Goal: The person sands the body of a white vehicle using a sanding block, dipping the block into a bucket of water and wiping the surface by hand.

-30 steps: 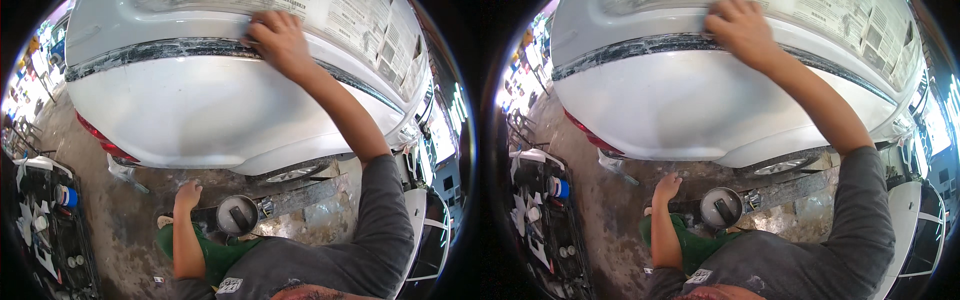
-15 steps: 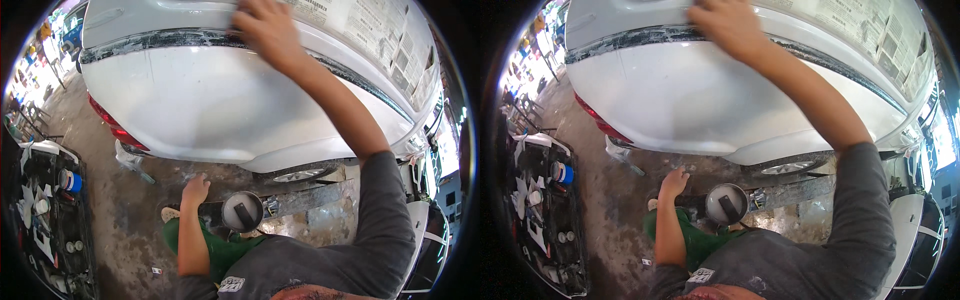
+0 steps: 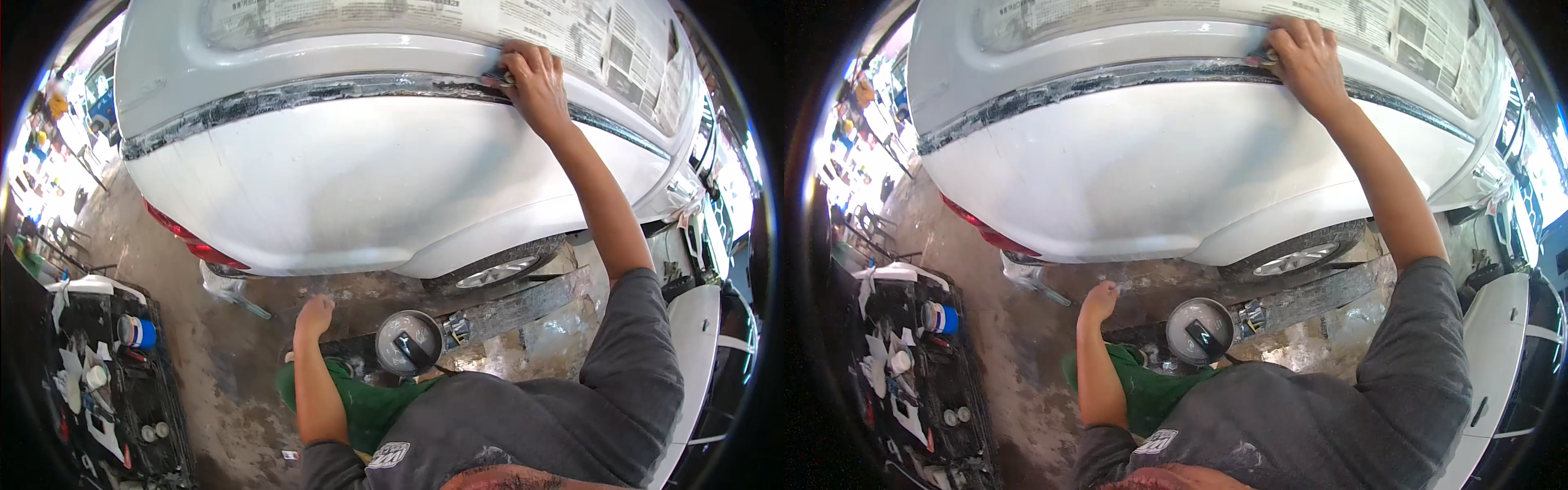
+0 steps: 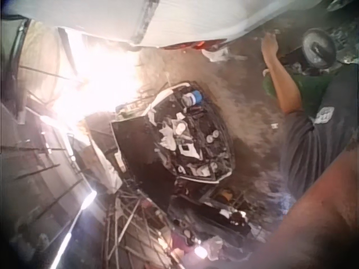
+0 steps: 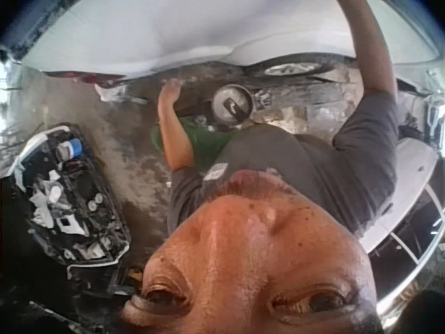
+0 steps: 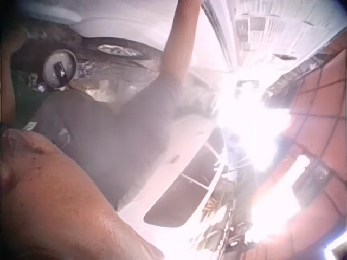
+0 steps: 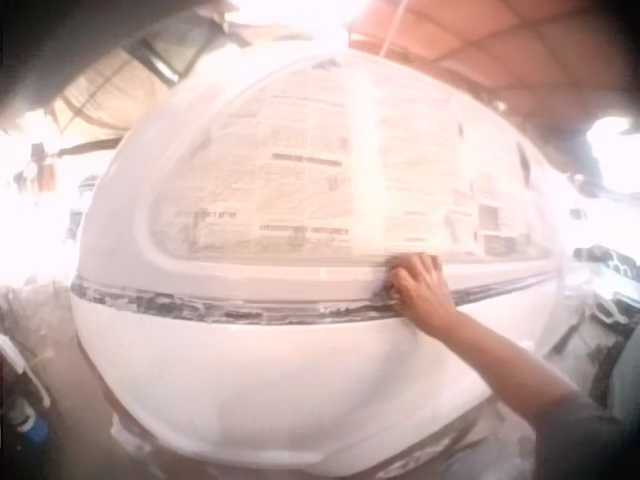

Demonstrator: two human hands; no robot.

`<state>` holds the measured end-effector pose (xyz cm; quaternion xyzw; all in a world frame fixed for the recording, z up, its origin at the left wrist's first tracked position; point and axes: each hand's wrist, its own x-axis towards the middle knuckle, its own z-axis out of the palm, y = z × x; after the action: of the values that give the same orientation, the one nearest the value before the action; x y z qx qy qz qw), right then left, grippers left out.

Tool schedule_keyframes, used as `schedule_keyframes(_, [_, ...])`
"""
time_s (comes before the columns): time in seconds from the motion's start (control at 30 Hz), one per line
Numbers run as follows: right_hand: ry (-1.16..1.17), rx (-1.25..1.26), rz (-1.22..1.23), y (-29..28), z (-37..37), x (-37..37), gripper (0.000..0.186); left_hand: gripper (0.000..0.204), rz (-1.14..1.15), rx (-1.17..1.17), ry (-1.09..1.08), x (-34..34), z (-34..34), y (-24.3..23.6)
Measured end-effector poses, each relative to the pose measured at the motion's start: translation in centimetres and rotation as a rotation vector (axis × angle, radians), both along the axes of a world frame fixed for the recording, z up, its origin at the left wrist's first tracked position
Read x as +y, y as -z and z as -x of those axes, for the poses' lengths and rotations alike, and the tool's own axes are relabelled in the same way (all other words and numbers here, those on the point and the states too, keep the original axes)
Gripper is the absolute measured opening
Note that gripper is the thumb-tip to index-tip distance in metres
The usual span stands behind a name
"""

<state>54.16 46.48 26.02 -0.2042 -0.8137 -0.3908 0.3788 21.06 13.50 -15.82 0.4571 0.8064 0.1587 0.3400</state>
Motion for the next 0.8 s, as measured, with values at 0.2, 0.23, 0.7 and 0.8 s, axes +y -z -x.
schedule_keyframes(0.2, [-0.156, 0.094, 0.418, 7.6, -3.2, -8.0, 0.034, 0.037, -0.637, -0.109, 0.011, 1.5, -8.3, -8.8])
schedule_keyframes(0.23, [-0.294, 0.148, 0.726, 11.3, -2.6, -10.6, 0.031, 0.037, -0.689, -0.207, 0.033, 2.0, -11.3, -12.2])
schedule_keyframes(0.7, [-0.849, 0.672, 1.927, 22.8, -5.6, -20.0, 0.048, 0.037, -0.895, 0.144, 0.245, 8.6, -20.4, -20.7])
schedule_keyframes(0.8, [-0.590, 0.503, 1.669, 22.8, -7.7, -19.4, 0.048, 0.026, -1.111, 0.417, 0.265, 11.3, -17.5, -27.3])
